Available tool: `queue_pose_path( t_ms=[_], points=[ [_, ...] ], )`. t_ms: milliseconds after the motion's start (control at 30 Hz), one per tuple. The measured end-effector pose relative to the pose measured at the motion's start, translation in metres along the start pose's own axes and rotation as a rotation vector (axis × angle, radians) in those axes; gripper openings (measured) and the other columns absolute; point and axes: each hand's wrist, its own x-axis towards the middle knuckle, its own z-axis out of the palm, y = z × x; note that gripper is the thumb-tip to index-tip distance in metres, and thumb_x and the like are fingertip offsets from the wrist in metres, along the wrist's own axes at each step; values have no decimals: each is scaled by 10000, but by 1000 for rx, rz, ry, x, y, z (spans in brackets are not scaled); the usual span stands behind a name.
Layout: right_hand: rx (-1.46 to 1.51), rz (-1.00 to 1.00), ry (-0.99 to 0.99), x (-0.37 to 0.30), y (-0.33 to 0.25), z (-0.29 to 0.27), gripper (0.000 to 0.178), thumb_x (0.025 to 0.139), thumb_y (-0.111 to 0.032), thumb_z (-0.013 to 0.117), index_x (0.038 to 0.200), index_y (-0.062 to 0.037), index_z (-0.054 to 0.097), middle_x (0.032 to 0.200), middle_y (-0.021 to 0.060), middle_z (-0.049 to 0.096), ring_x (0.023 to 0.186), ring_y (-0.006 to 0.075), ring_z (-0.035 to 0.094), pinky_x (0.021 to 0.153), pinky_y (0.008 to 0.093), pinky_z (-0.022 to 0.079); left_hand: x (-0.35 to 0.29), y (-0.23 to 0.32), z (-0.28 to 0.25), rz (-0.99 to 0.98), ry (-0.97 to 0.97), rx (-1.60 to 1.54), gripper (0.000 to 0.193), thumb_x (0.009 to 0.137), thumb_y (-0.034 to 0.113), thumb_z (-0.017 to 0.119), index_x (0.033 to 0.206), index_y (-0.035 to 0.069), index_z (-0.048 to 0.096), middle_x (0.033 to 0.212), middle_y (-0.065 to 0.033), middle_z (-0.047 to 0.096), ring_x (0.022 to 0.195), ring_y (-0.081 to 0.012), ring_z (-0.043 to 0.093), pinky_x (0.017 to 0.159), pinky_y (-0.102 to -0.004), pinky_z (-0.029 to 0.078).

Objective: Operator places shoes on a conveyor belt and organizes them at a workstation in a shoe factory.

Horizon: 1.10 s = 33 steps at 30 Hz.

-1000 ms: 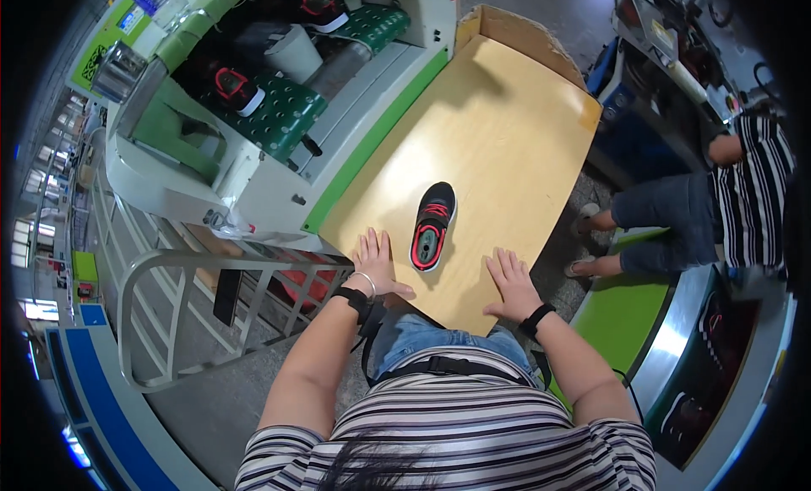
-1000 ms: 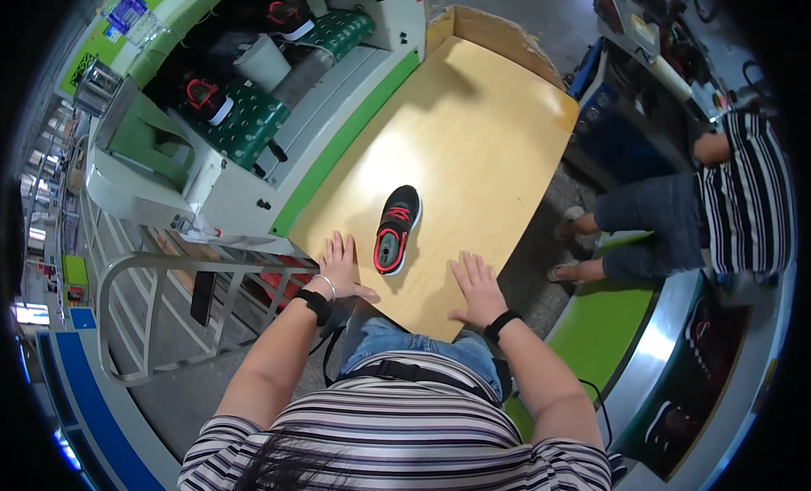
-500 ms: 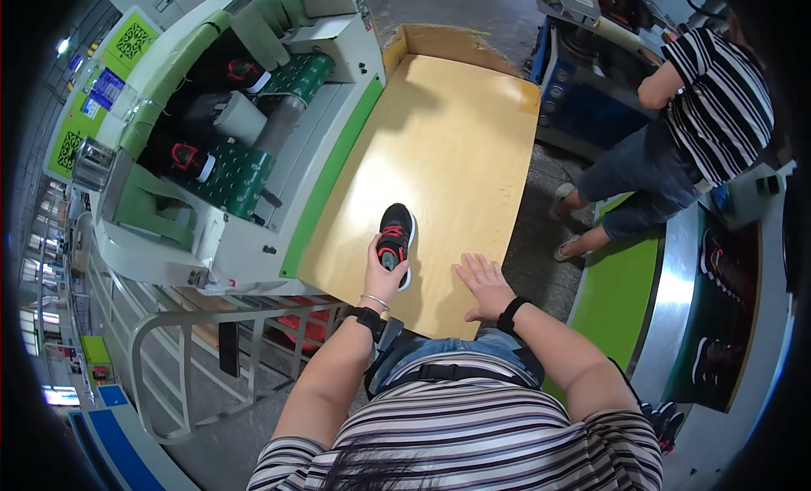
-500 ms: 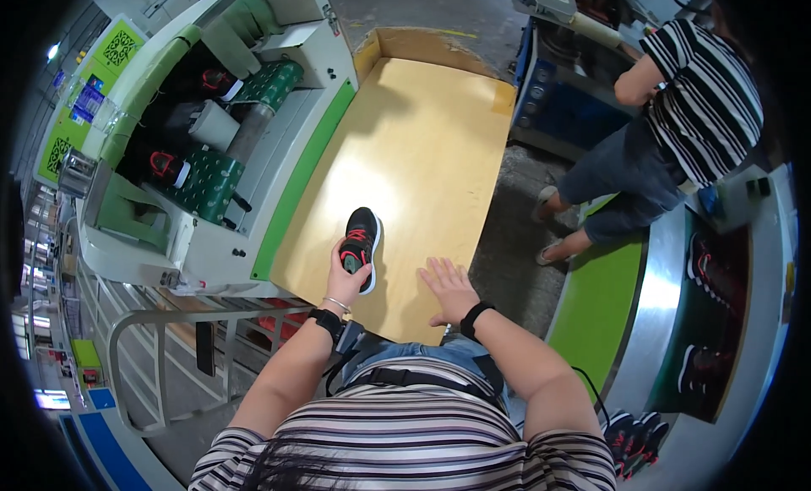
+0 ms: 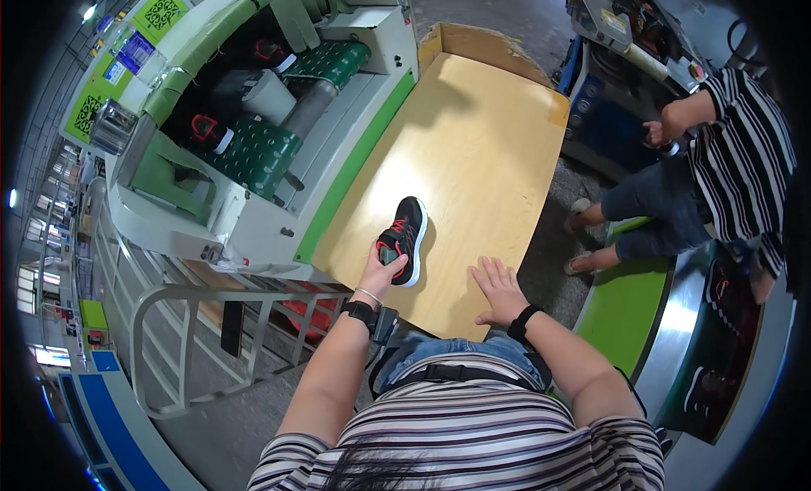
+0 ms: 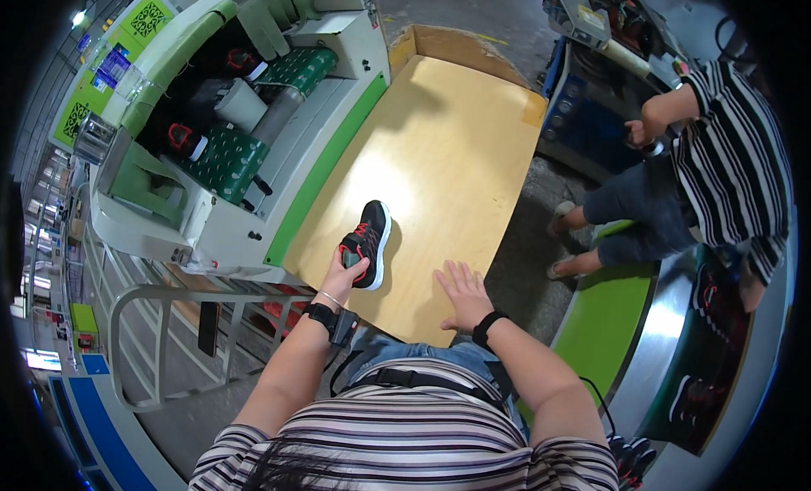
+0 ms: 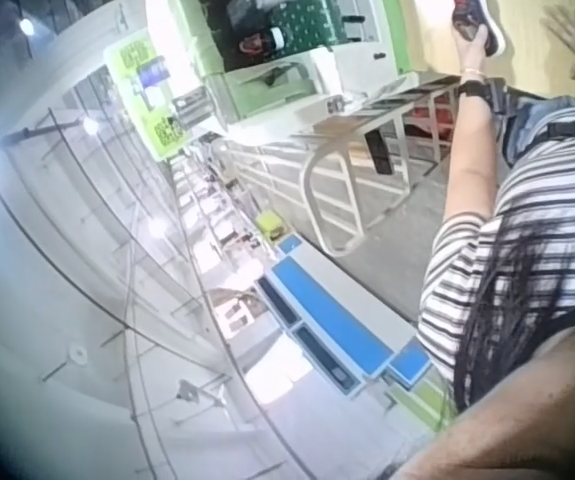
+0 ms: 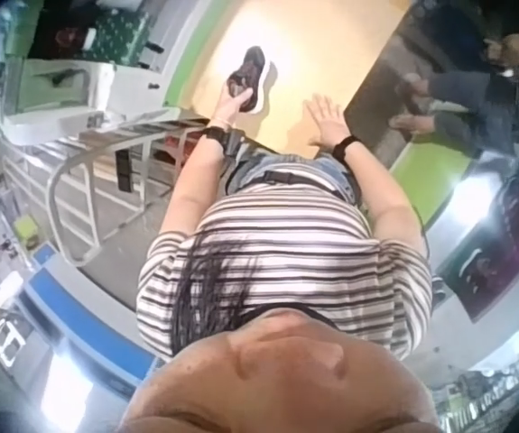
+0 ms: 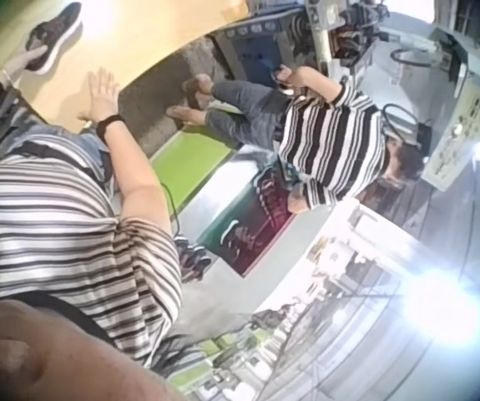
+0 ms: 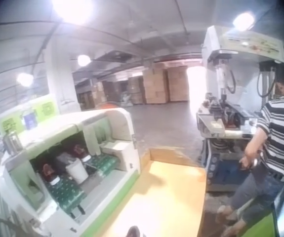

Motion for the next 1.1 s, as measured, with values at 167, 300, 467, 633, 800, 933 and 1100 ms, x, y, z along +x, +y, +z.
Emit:
queue_pose_path(
  t_ms=[167, 300, 467, 633, 800, 933, 1100],
  points=[
    [1, 0, 21, 1, 2, 2, 1206, 635, -477, 847, 1561, -172, 137, 1618, 172, 63, 1491, 389, 28, 1184, 558, 95, 2, -2, -3, -3, 7, -18, 666, 809, 59, 772, 1363, 50, 404, 1226, -67, 568, 1118, -177, 555, 993, -322, 434],
    [14, 0, 23, 1, 4, 2, 1203, 631, -470, 849, 1559, -171, 146, 1618, 174, 63, 1490, 392, 28, 1183, 560, 98, 1, 2, -5, -53, -2, -57, 670, 821, 72, 765, 1379, 57, 396, 1243, -70, 567, 1134, -187, 555, 1001, -331, 434],
    [37, -6, 37, -3, 3, 1, 1188, 629, -451, 851, 1555, -160, 165, 1613, 180, 89, 1487, 401, 37, 1181, 563, 101, -8, 14, -9, -114, 15, -159, 620, 834, 64, 751, 1354, 56, 413, 1213, -62, 579, 1096, -183, 574, 971, -331, 461],
    [36, 19, 51, -2, -4, 1, 1069, 671, -413, 827, 1530, -143, 250, 1594, 192, 147, 1476, 409, 90, 1175, 567, 119, -32, 6, -20, 33, 316, -42, 557, 829, 44, 738, 1300, 26, 440, 1165, -74, 584, 1034, -172, 583, 922, -315, 484],
    [60, -145, 264, 55, -35, -37, 752, 789, -286, 729, 1410, -1, 414, 1498, 205, 349, 1415, 389, 274, 1169, 502, 216, -51, -1, -27, 142, 624, 540, 857, 761, 66, 716, 1448, -32, 214, 1403, -266, 356, 1281, -365, 422, 1093, -398, 335],
    [44, -500, 407, 144, -112, -74, 613, 837, -192, 669, 1359, 27, 436, 1458, 212, 401, 1416, 356, 300, 1168, 473, 244, -49, -6, -37, 188, 571, 545, 942, 732, 73, 726, 1473, -34, 154, 1464, -275, 279, 1369, -400, 312, 1153, -416, 252],
    [63, -349, 524, 235, -165, -97, 685, 842, -222, 671, 1418, 14, 384, 1504, 201, 352, 1425, 353, 287, 1167, 497, 232, -67, -11, -44, 227, 458, 562, 1070, 718, 173, 787, 1508, -22, 92, 1466, -253, 282, 1354, -362, 345, 1131, -412, 292]
  ],
)
